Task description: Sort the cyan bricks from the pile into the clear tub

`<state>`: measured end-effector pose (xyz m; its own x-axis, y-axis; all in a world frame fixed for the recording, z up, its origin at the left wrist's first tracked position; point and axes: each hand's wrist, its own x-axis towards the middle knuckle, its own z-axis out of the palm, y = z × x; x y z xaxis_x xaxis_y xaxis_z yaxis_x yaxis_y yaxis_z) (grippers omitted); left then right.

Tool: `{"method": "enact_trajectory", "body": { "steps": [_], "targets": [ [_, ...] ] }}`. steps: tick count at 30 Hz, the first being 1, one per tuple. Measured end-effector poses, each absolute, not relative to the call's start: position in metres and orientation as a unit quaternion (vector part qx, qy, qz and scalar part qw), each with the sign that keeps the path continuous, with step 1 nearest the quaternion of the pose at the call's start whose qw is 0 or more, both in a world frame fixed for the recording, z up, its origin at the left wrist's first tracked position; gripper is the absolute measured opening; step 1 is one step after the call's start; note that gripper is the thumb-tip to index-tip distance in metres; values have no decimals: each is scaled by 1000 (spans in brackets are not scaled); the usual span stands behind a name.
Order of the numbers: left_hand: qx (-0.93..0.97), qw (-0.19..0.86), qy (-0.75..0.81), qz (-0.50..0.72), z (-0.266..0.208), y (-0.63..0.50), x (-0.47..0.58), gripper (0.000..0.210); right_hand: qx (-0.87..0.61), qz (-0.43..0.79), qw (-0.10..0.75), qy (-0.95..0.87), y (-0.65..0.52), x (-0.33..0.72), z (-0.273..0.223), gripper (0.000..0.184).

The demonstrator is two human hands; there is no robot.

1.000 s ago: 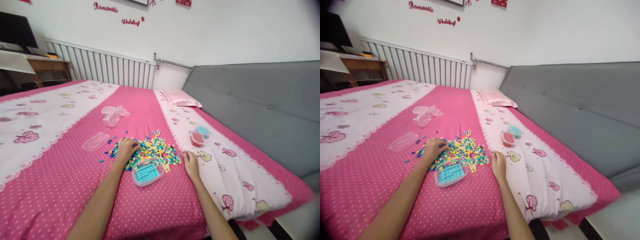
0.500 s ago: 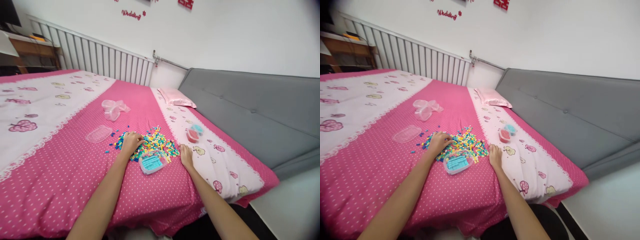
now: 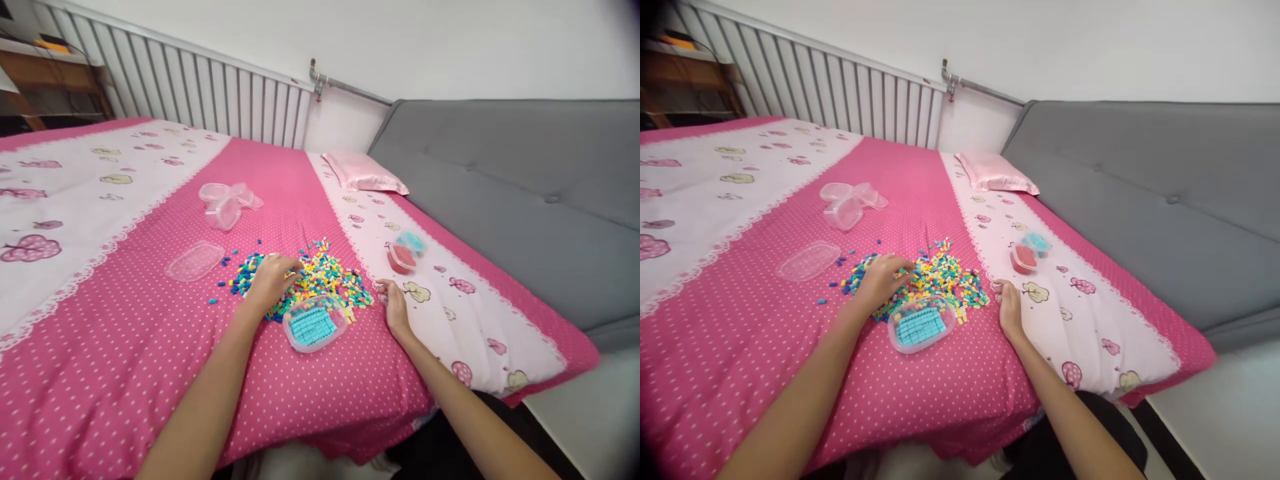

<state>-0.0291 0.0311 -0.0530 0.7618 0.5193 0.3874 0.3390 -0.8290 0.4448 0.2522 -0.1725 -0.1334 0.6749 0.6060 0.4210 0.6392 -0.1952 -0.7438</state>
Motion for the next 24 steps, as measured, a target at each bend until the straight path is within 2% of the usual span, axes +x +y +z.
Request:
{"method": "enact_trajectory", "body": {
  "steps": [6, 10, 13, 17, 21, 24],
  "targets": [
    [936, 277, 122, 182, -16, 31, -1, 15, -737, -12, 561, -377, -176, 234, -96, 42],
    [920, 351, 55, 167, 4, 16, 8, 19, -687, 76, 546, -473, -170, 187, -50, 30],
    [846, 458, 74, 264, 0, 2, 1, 21, -643, 171, 512, -544, -156, 149, -25, 18],
    [789, 503, 143, 322, -18, -5, -11, 24, -627, 242, 518, -530, -140, 125, -16, 19],
    [789, 514, 142, 304, -25, -1, -15, 25, -653, 189, 525, -511, -135, 119, -14, 11],
    [810, 507, 121, 270, -22, 6, -18, 25, -687, 122, 467, -544, -137, 116, -9, 13]
  ]
}}
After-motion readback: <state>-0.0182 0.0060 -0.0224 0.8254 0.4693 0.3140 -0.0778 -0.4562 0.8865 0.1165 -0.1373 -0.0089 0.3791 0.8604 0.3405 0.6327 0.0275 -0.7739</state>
